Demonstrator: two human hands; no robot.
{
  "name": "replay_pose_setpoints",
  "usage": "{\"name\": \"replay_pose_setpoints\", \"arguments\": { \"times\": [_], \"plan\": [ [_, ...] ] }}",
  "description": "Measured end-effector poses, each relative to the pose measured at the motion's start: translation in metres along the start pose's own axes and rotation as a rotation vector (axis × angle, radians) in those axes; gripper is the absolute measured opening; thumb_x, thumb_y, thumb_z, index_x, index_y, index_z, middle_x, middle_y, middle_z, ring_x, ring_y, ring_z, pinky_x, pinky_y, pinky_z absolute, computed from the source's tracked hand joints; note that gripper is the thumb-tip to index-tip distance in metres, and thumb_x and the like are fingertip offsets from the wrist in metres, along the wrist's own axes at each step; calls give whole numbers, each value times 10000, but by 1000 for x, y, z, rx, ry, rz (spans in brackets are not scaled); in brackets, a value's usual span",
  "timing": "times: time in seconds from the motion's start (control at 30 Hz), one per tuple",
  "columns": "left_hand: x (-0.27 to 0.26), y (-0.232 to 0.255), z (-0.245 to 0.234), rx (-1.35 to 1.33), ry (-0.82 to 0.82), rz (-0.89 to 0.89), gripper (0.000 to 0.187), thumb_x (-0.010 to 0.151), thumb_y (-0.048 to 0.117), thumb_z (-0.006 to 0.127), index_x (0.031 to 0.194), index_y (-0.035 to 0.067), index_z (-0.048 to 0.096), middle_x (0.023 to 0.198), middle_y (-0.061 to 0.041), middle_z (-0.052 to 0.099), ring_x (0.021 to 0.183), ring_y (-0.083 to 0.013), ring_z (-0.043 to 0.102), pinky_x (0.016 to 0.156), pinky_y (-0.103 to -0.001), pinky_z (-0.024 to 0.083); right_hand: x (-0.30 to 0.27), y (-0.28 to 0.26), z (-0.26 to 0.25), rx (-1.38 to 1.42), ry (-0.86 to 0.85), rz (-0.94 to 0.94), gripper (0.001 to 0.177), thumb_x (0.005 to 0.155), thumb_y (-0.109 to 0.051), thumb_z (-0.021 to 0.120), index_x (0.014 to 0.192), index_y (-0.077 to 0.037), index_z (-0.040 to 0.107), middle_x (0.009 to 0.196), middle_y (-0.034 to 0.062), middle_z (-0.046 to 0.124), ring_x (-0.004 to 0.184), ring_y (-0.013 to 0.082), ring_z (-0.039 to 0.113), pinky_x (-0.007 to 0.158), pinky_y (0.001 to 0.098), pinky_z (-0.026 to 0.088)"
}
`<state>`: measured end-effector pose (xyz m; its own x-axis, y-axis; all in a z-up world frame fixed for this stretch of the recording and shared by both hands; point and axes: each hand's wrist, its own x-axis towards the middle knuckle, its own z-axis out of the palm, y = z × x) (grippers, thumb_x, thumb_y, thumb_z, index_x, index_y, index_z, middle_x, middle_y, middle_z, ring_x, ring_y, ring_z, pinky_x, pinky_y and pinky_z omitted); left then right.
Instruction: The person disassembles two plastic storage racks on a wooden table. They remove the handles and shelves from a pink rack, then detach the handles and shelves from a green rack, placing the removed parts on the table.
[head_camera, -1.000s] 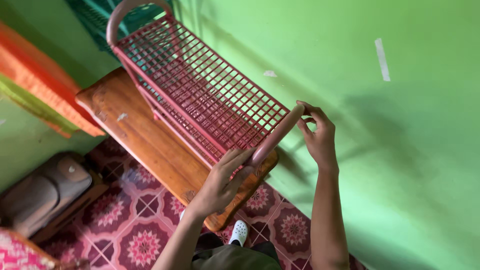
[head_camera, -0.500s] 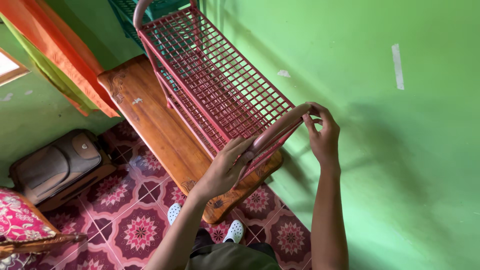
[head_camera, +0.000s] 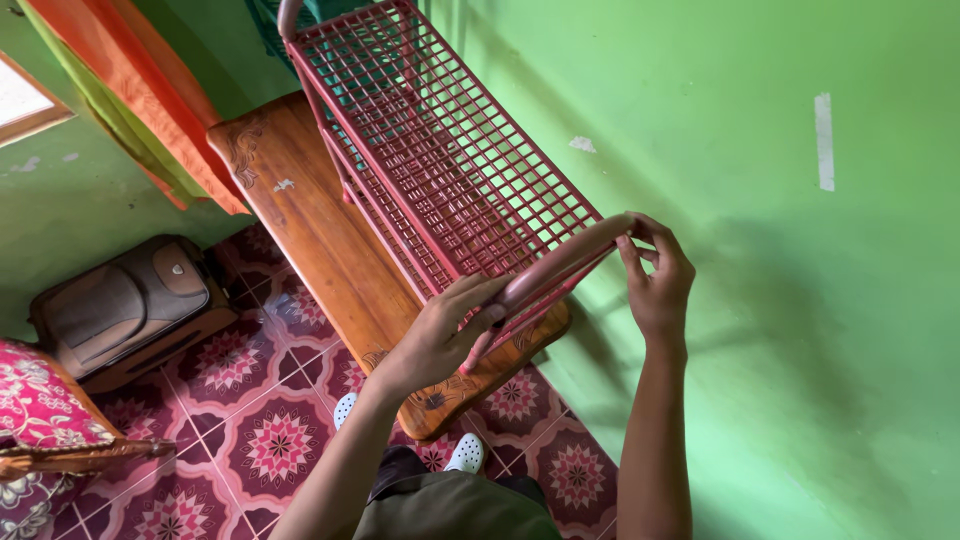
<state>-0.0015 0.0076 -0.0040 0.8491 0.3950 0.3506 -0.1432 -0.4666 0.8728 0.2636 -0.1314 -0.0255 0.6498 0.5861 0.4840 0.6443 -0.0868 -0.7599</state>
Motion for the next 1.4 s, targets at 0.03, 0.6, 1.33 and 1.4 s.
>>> {"name": "replay_pose_setpoints", "arguments": {
  "times": [0.03,0.6,1.33,1.4],
  "plan": [
    [0,0,0,-2,-6,-20,425,1018,131,591,1423,5,576,1146,-156,674,1001,-265,688,855,-391,563,0,0,0,11,1,12,265,1035,-98,678,1291,-33,662,1200,83,725,1109,170,716,872,305,604],
    [0,13,-1,133,-7,24,428,990,155,640,1364,-49,598,1104,-170,701,1030,-281,652,910,-415,542,12,-9,-8,28,-85,15,278,1004,-29,698,1280,-59,680,1177,69,748,1085,158,718,901,303,590],
    [4,8,-9,119,-59,5,407,1000,127,615,1369,-45,603,963,-146,684,876,-254,630,784,-398,539,18,20,-12,-231,-336,4,560,790,-105,885,1281,-43,622,1154,104,757,1049,202,745,932,359,600],
    [4,7,-8,118,-51,7,409,987,121,626,1360,-46,611,966,-149,689,877,-255,624,779,-400,538,11,27,1,-223,-296,-29,500,832,-106,874,1269,-45,639,1174,98,754,1036,198,758,910,335,629]
  ]
}}
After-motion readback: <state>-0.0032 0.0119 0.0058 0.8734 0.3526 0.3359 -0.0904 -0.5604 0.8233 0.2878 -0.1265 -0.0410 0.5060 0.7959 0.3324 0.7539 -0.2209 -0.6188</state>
